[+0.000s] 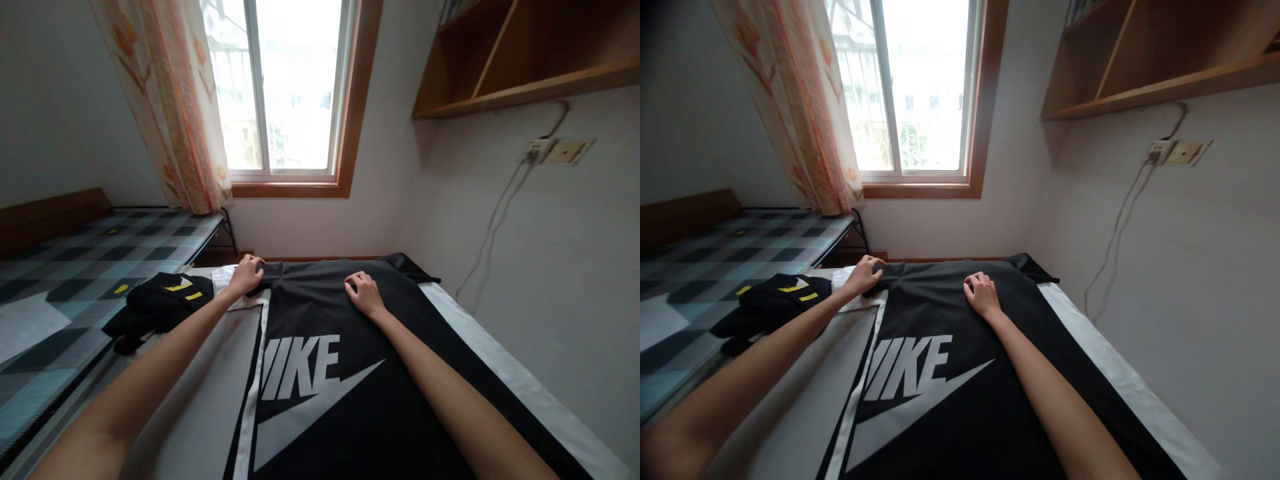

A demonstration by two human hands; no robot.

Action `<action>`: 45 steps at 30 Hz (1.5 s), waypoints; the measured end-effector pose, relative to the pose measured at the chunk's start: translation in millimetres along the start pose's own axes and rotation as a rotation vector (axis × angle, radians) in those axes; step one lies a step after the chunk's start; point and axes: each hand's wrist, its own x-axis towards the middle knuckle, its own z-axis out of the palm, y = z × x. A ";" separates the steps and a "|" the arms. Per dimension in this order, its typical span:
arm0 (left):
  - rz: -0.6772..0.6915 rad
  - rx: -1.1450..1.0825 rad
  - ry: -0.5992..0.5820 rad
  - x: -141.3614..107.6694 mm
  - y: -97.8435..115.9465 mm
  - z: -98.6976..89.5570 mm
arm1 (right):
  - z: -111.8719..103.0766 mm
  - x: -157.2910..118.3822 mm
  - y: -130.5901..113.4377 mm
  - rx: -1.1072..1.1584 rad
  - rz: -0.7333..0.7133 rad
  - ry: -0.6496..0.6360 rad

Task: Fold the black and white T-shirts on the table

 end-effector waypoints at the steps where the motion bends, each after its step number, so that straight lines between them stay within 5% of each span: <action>1: 0.046 0.001 -0.035 3.5 8.4 7.1 | -3.0 6.6 5.2 -0.040 0.034 0.017; 5: 0.065 0.046 -0.201 4.5 27.7 31.0 | -19.7 30.7 46.5 -0.239 0.199 0.025; 8: 0.028 0.194 -0.293 -6.0 24.9 39.8 | -34.0 31.3 90.3 -0.419 0.359 -0.100; 11: 0.042 0.268 -0.279 -16.2 18.3 42.6 | -49.4 16.1 130.5 -0.505 0.432 -0.207; 17: 0.046 0.272 -0.121 -23.9 15.7 46.8 | -74.6 -16.5 165.3 -0.484 0.684 -0.107; 21: 0.117 0.242 0.072 -31.2 16.1 45.8 | -72.1 -19.0 142.8 -0.585 0.545 0.028; 25: 0.250 0.150 0.186 -39.6 18.1 38.3 | -51.9 -9.0 85.6 -0.495 0.414 0.010; 31: 0.314 0.078 0.045 -51.5 14.9 32.9 | -15.6 -11.3 14.4 -0.225 0.409 -0.255; 38: 0.143 0.218 -0.046 -72.8 13.1 34.2 | -15.1 -25.3 10.7 -0.263 0.372 -0.288; 45: 0.116 0.253 -0.051 -79.8 15.1 34.3 | -15.7 -30.7 12.3 -0.286 0.321 -0.302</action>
